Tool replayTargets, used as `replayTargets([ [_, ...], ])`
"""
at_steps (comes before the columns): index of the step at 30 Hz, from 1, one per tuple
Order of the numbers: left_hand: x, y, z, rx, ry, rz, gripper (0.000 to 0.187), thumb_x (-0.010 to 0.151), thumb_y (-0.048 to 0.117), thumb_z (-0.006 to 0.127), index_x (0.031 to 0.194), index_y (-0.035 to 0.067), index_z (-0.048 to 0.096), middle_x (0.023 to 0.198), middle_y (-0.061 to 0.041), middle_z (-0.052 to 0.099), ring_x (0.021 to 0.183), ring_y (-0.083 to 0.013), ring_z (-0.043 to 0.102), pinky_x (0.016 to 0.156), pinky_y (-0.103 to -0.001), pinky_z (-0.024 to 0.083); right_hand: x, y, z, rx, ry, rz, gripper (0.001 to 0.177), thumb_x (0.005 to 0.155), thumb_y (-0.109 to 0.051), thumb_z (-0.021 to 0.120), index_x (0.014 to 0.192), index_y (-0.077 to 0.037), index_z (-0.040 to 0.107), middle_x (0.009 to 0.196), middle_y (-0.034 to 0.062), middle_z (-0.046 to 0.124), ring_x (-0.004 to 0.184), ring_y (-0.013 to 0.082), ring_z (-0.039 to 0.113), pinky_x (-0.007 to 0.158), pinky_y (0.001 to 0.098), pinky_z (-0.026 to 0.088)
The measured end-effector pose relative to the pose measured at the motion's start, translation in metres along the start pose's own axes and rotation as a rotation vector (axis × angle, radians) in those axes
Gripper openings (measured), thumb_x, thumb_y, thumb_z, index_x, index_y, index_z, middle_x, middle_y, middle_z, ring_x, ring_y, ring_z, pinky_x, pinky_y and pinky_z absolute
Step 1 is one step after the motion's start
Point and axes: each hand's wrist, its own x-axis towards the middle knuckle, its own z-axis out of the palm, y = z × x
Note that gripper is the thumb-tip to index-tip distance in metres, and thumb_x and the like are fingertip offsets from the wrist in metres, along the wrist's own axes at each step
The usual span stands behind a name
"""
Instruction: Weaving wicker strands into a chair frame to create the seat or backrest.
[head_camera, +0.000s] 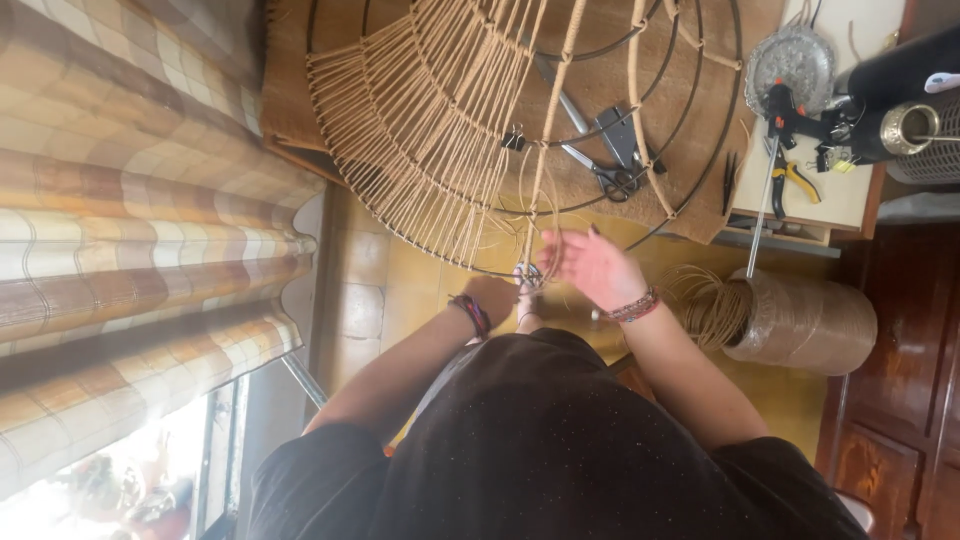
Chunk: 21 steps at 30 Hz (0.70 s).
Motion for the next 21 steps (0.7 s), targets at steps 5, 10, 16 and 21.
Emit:
replayTargets([
  [5,-0.032,0.022,-0.099,-1.002,0.233,0.599,0.044,0.081,-0.002,0.046,0.121,-0.014,0.059,0.115,-0.044,0.062,0.109,-0.0527,0.058,0.098,-0.06,0.045,-0.003,0.065,-0.048,-1.255,0.051,-0.256,0.014,0.099,-0.026,0.061,0.106,-0.016,0.068,0.093,0.0107,0.072,0.096,0.0357,0.07,0.087,0.0416,0.053],
  [10,0.017,-0.026,-0.041,-1.532,-0.03,0.67,0.035,0.102,0.019,0.042,0.122,-0.002,0.061,0.073,-0.006,0.068,0.055,-0.0114,0.057,0.052,-0.022,0.045,-0.002,0.138,-0.089,-1.414,-0.184,-0.292,0.02,0.098,-0.025,0.059,0.107,-0.013,0.071,0.094,0.0122,0.07,0.088,0.0304,0.068,0.092,0.0434,0.052],
  [16,0.009,-0.038,0.033,-0.003,-0.105,0.246,0.045,0.079,0.02,0.065,0.123,0.022,0.067,0.118,-0.004,0.072,0.116,-0.033,0.065,0.101,-0.048,0.048,-0.007,0.078,-0.049,-0.346,0.016,-0.149,0.038,0.104,-0.029,0.048,0.128,-0.003,0.061,0.088,0.0059,0.066,0.086,0.0206,0.065,0.086,0.038,0.053],
  [21,-0.035,0.004,-0.061,-1.909,-0.103,0.507,0.08,0.078,0.021,0.055,0.154,0.004,0.036,0.124,-0.016,0.069,0.116,-0.0279,0.066,0.106,-0.044,0.049,-0.029,0.129,-0.056,-1.643,-0.231,-0.099,0.025,0.099,-0.031,0.05,0.1,-0.014,0.069,0.091,0.0157,0.073,0.09,0.0393,0.068,0.082,0.0508,0.055],
])
